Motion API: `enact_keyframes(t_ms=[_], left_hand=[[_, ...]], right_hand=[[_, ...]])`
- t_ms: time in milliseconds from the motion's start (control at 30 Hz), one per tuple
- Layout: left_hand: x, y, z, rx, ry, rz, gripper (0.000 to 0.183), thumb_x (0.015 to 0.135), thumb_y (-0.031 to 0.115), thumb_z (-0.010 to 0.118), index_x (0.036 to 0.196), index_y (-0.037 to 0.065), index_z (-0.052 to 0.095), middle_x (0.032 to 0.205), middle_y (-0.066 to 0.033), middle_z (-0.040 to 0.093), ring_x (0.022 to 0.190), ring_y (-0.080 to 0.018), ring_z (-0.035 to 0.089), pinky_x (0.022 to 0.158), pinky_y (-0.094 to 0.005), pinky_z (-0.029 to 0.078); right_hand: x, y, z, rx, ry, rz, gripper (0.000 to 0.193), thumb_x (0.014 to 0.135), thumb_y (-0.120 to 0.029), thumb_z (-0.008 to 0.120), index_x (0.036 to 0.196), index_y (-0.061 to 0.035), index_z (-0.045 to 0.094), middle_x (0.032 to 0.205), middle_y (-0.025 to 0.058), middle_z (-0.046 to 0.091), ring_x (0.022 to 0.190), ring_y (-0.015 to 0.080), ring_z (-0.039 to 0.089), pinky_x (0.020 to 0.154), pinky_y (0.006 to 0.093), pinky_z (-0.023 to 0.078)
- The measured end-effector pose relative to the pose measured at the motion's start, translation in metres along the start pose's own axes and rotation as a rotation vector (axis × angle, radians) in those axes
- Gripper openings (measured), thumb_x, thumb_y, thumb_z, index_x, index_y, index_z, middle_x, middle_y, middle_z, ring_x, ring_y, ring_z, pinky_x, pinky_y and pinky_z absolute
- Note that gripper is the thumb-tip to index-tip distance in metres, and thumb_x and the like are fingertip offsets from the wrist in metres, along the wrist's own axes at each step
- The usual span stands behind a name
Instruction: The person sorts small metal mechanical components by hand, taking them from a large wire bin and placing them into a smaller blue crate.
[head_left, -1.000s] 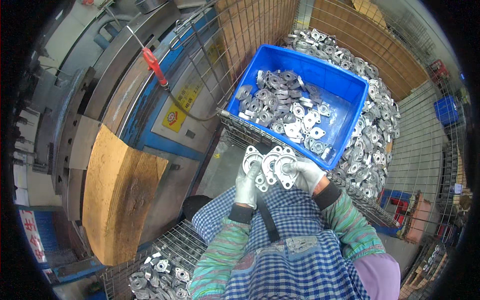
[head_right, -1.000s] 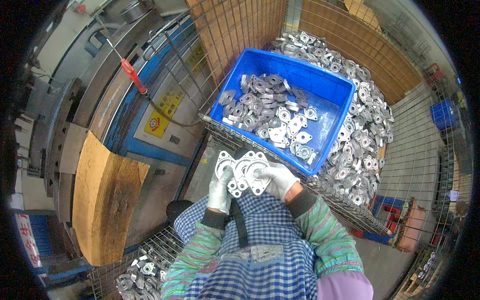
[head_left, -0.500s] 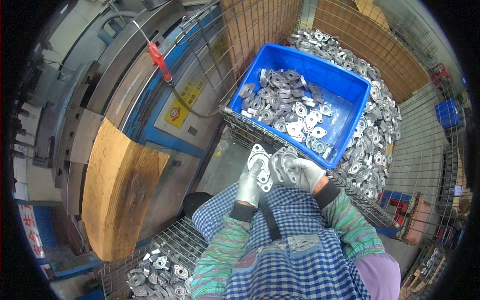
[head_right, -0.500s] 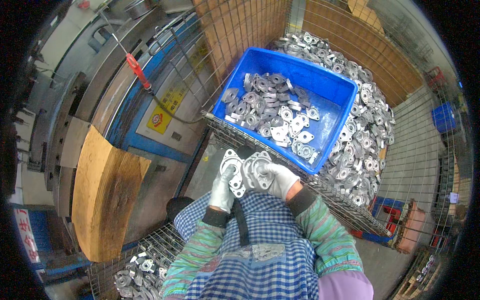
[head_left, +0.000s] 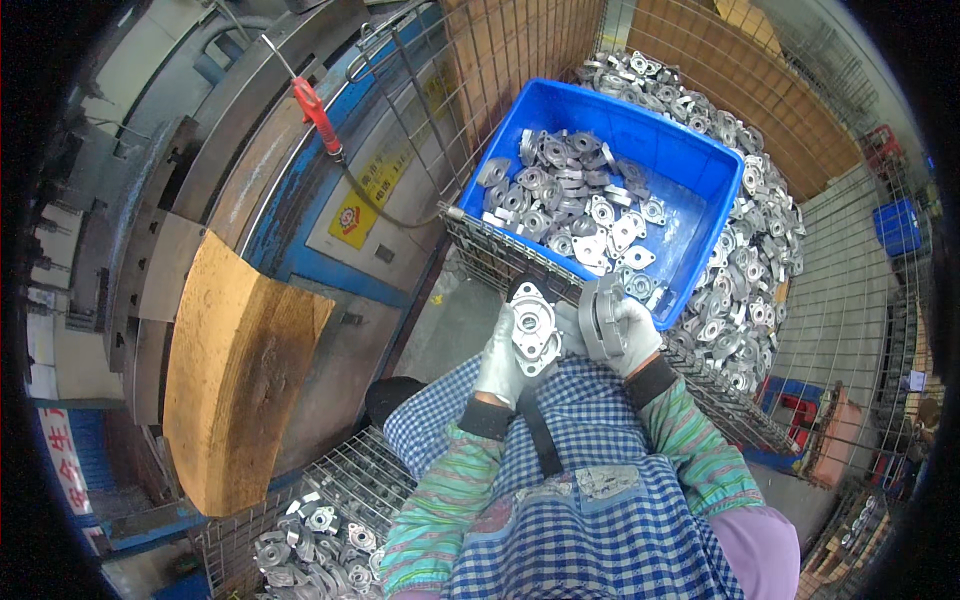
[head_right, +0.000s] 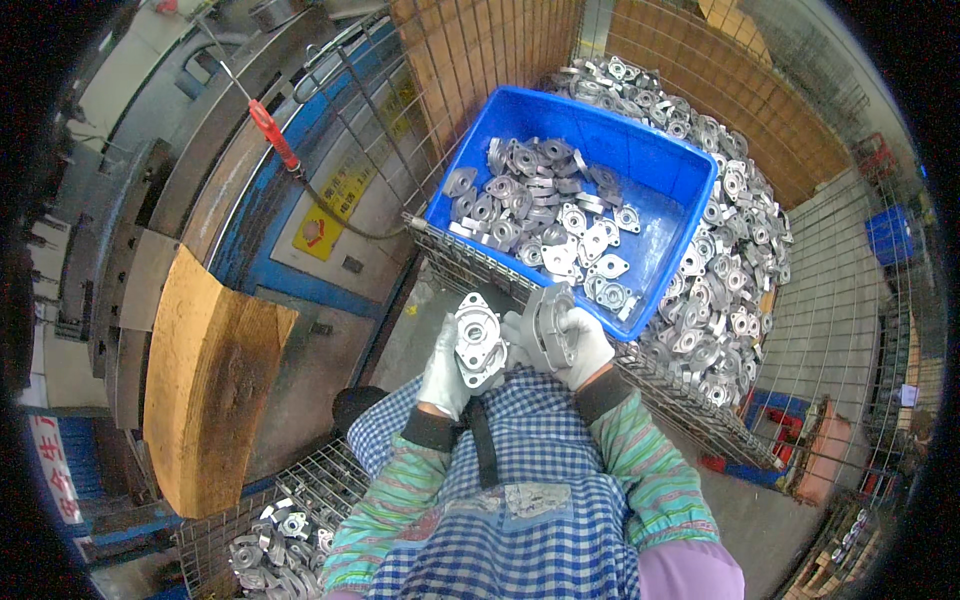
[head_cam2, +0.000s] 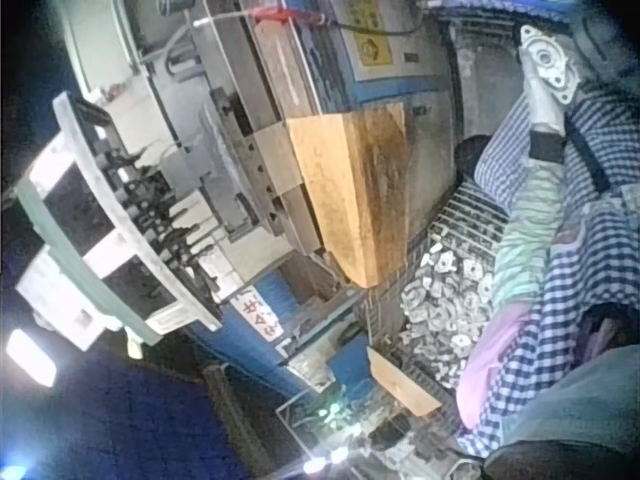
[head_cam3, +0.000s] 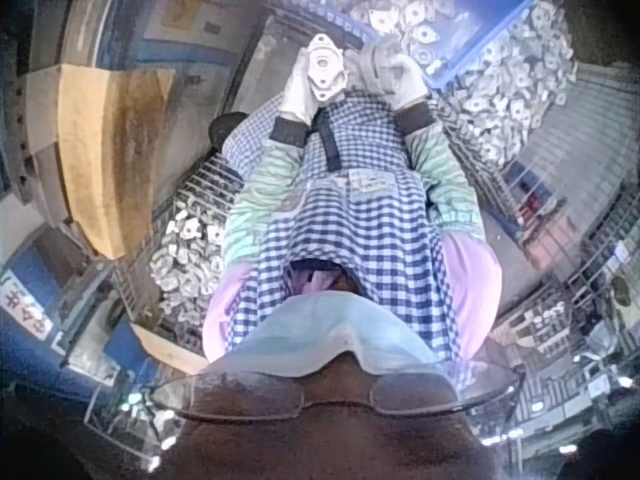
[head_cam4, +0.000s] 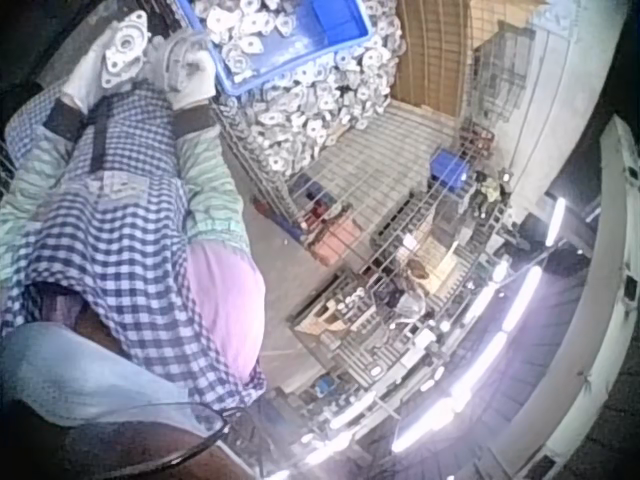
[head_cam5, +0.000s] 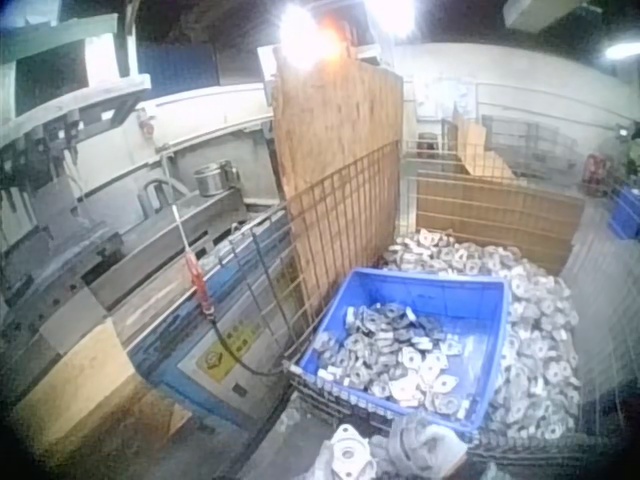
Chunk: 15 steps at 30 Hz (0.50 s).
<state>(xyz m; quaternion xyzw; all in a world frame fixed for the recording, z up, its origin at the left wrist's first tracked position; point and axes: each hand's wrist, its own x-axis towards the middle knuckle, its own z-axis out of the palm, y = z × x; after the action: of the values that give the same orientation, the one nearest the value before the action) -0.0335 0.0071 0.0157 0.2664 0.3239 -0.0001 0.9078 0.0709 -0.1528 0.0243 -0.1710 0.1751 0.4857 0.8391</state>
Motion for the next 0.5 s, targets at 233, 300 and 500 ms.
enact_keyframes(t_ms=[233,300,500], left_hand=[[-0.004,0.001,0.008,0.183,0.056,-0.018,0.05,0.092,0.042,0.047,0.117,-0.002,0.051,0.103,-0.0113,0.061,0.088,-0.0194,0.062,0.075,-0.0324,0.053],[0.0,-0.004,0.005,0.42,0.074,0.112,0.053,0.093,0.042,0.046,0.12,-0.003,0.05,0.11,-0.0118,0.06,0.096,-0.0172,0.058,0.084,-0.0283,0.047],[-0.008,0.0,0.006,0.129,0.033,0.092,0.054,0.096,0.04,0.039,0.124,-0.005,0.046,0.118,-0.0116,0.056,0.103,-0.018,0.056,0.09,-0.0281,0.045]], right_hand=[[0.004,-0.002,-0.001,-0.091,-0.028,0.028,0.046,0.069,-0.008,0.045,0.114,0.0033,0.05,0.111,0.0237,0.056,0.104,0.0367,0.055,0.095,0.0489,0.042],[0.011,0.006,0.008,-0.203,-0.051,0.064,0.043,0.067,-0.001,0.045,0.109,0.0041,0.052,0.102,0.0187,0.059,0.095,0.0316,0.058,0.089,0.0437,0.046],[0.016,0.01,0.0,-0.095,-0.197,-0.033,0.042,0.066,-0.001,0.045,0.107,0.0023,0.053,0.101,0.0159,0.06,0.091,0.0299,0.059,0.086,0.0419,0.048]])
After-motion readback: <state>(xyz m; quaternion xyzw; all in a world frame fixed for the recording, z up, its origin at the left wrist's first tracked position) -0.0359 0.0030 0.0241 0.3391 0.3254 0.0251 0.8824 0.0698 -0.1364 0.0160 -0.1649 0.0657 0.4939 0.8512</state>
